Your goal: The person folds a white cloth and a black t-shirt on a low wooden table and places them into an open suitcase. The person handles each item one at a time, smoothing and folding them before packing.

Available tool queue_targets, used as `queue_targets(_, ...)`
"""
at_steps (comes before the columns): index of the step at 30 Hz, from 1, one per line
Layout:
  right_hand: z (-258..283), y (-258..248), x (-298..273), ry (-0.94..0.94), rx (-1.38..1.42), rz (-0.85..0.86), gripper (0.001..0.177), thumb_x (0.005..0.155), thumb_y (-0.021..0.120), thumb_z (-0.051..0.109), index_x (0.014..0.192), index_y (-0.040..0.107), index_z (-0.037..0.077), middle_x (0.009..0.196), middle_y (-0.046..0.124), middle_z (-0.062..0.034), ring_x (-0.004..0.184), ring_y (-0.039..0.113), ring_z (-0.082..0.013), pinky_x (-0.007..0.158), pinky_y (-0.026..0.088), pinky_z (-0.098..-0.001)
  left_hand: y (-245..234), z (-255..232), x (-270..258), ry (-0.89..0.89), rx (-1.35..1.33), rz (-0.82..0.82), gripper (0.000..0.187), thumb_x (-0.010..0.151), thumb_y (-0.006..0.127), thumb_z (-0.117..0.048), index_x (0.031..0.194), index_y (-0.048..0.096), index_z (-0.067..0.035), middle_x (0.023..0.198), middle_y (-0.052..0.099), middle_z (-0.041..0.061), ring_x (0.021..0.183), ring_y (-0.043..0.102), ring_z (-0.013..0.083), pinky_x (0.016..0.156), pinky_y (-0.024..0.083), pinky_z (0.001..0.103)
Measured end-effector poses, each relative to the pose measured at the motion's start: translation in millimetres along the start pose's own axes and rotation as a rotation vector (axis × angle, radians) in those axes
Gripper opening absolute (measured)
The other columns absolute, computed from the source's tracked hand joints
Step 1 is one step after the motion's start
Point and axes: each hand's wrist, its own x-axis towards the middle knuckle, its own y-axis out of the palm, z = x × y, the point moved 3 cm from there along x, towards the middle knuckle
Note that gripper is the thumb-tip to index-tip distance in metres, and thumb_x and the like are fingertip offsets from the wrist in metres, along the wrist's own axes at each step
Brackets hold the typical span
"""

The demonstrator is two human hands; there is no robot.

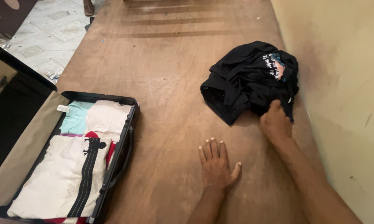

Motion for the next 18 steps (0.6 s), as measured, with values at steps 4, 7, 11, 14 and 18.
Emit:
queue_targets(4, 20.8, -11.0, -0.9, -0.078, 0.08, -0.157, 0.031, 0.102, 0.062, 0.026, 0.126, 0.06, 0.006, 0.123, 0.06, -0.0216, 0.102, 0.066, -0.0466, 0.083, 0.053, -0.0575, 0.5, -0.4, 1.4, -0.004, -0.026, -0.018, 0.092, 0.083, 0.063, -0.056, 0.148, 0.04, 0.004, 0.156, 0.032, 0.029, 0.149, 0.019, 0.0446, 0.12, 0.007, 0.061)
queue_targets(7, 41.2, -20.8, 8.9, -0.143, 0.147, -0.26, 0.033, 0.102, 0.066, 0.03, 0.126, 0.064, 0.006, 0.118, 0.06, -0.0212, 0.101, 0.064, -0.0448, 0.08, 0.054, -0.0549, 2.2, -0.6, 1.3, -0.002, -0.02, -0.034, 0.092, 0.082, 0.064, -0.056, 0.148, 0.041, 0.004, 0.157, 0.032, 0.029, 0.148, 0.02, 0.0448, 0.12, 0.007, 0.061)
queue_targets(11, 53.7, -24.1, 30.7, -0.144, 0.08, -0.304, 0.037, 0.094, 0.074, 0.028, 0.123, 0.067, 0.006, 0.116, 0.061, -0.0192, 0.105, 0.064, -0.0421, 0.08, 0.055, -0.051, 2.3, 0.3, 0.3, 0.003, -0.035, -0.039, 0.091, 0.083, 0.064, -0.056, 0.148, 0.041, 0.004, 0.156, 0.032, 0.03, 0.149, 0.021, 0.0451, 0.12, 0.007, 0.062)
queue_targets(14, 51.5, -19.0, 42.6, -0.127, 0.013, -0.255, 0.034, 0.091, 0.078, 0.026, 0.117, 0.069, 0.006, 0.114, 0.063, -0.0186, 0.105, 0.064, -0.0404, 0.082, 0.055, -0.0494, 1.0, -0.4, 0.2, 0.002, -0.035, -0.034, 0.091, 0.083, 0.064, -0.056, 0.148, 0.041, 0.004, 0.157, 0.032, 0.03, 0.149, 0.021, 0.0451, 0.12, 0.007, 0.062)
queue_targets(18, 46.3, -12.3, 51.2, -0.074, -0.021, -0.218, 0.026, 0.091, 0.079, 0.026, 0.108, 0.072, 0.006, 0.112, 0.065, -0.018, 0.106, 0.065, -0.0388, 0.084, 0.056, -0.0493, 0.1, -0.6, 1.4, 0.002, -0.028, -0.017, 0.091, 0.082, 0.064, -0.056, 0.148, 0.041, 0.003, 0.157, 0.032, 0.03, 0.149, 0.02, 0.0448, 0.12, 0.007, 0.062)
